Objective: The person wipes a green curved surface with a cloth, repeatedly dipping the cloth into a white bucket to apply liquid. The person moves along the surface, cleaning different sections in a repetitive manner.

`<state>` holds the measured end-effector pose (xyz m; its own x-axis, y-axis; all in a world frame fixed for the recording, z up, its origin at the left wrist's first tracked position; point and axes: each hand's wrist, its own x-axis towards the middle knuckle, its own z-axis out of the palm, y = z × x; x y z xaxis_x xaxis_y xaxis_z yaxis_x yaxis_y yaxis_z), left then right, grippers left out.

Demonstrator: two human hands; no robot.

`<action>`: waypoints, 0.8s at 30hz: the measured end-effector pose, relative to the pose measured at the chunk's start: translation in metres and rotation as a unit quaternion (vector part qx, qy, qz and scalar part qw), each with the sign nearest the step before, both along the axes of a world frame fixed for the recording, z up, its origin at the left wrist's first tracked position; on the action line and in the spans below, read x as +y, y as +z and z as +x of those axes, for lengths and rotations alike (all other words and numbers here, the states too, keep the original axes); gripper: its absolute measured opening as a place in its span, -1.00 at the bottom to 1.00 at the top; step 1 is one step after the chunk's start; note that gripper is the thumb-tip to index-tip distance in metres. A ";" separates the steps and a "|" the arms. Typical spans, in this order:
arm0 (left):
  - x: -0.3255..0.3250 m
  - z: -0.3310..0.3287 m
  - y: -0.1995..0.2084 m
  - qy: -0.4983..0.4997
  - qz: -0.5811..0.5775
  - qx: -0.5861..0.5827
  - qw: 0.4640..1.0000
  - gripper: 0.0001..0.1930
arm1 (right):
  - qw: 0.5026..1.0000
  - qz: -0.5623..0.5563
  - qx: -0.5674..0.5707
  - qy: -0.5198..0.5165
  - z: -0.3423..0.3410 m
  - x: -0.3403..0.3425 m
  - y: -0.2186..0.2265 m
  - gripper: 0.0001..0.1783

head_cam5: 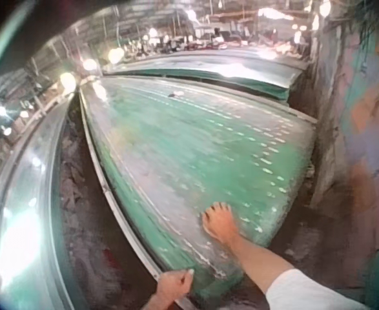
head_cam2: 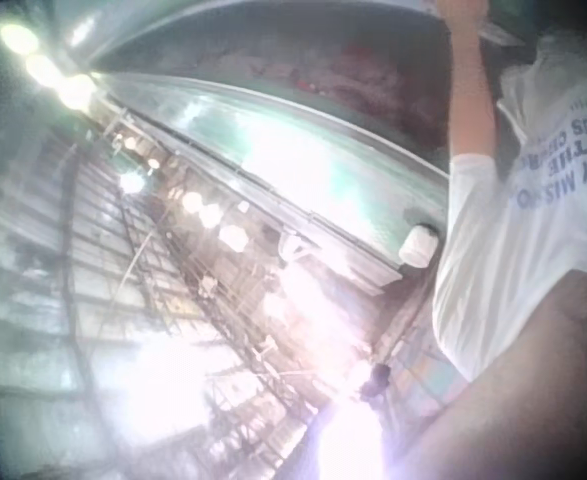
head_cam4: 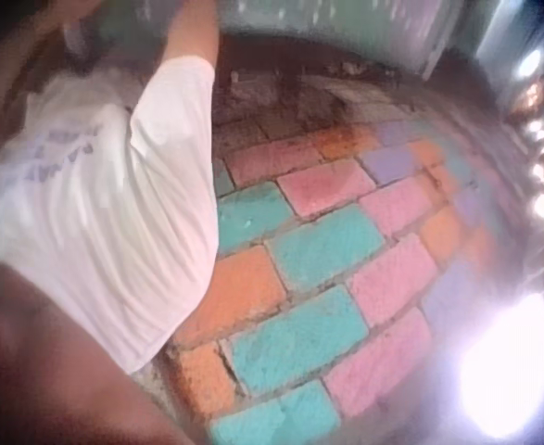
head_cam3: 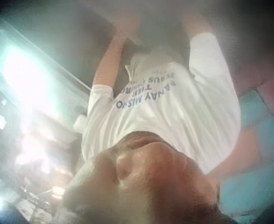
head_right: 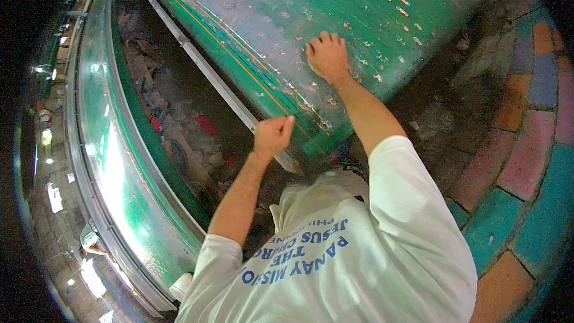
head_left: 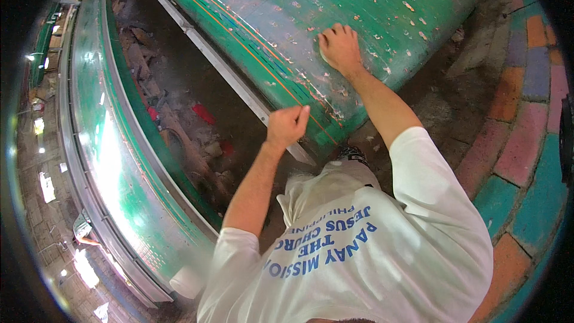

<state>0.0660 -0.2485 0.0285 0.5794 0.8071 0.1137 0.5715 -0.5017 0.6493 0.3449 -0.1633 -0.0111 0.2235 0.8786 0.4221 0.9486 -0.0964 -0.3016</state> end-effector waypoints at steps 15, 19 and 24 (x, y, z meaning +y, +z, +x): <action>-0.021 0.010 -0.008 0.043 0.025 0.041 0.998 -0.53 | 0.996 -0.040 0.020 0.075 0.056 -0.071 0.004 -0.72; -0.019 0.012 -0.008 0.066 0.016 0.030 0.997 -0.54 | 0.999 -0.001 -0.006 -0.043 0.130 -0.003 0.003 -0.72; -0.020 0.010 -0.008 0.059 0.016 0.011 0.998 -0.55 | 0.997 -0.058 -0.029 -0.039 0.077 0.042 0.008 -0.66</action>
<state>0.0756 -0.2682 0.0204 0.4835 0.8659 0.1284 0.6423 -0.4506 0.6201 0.4220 -0.1214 -0.0028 0.2714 0.9032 0.3325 0.9522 -0.2016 -0.2295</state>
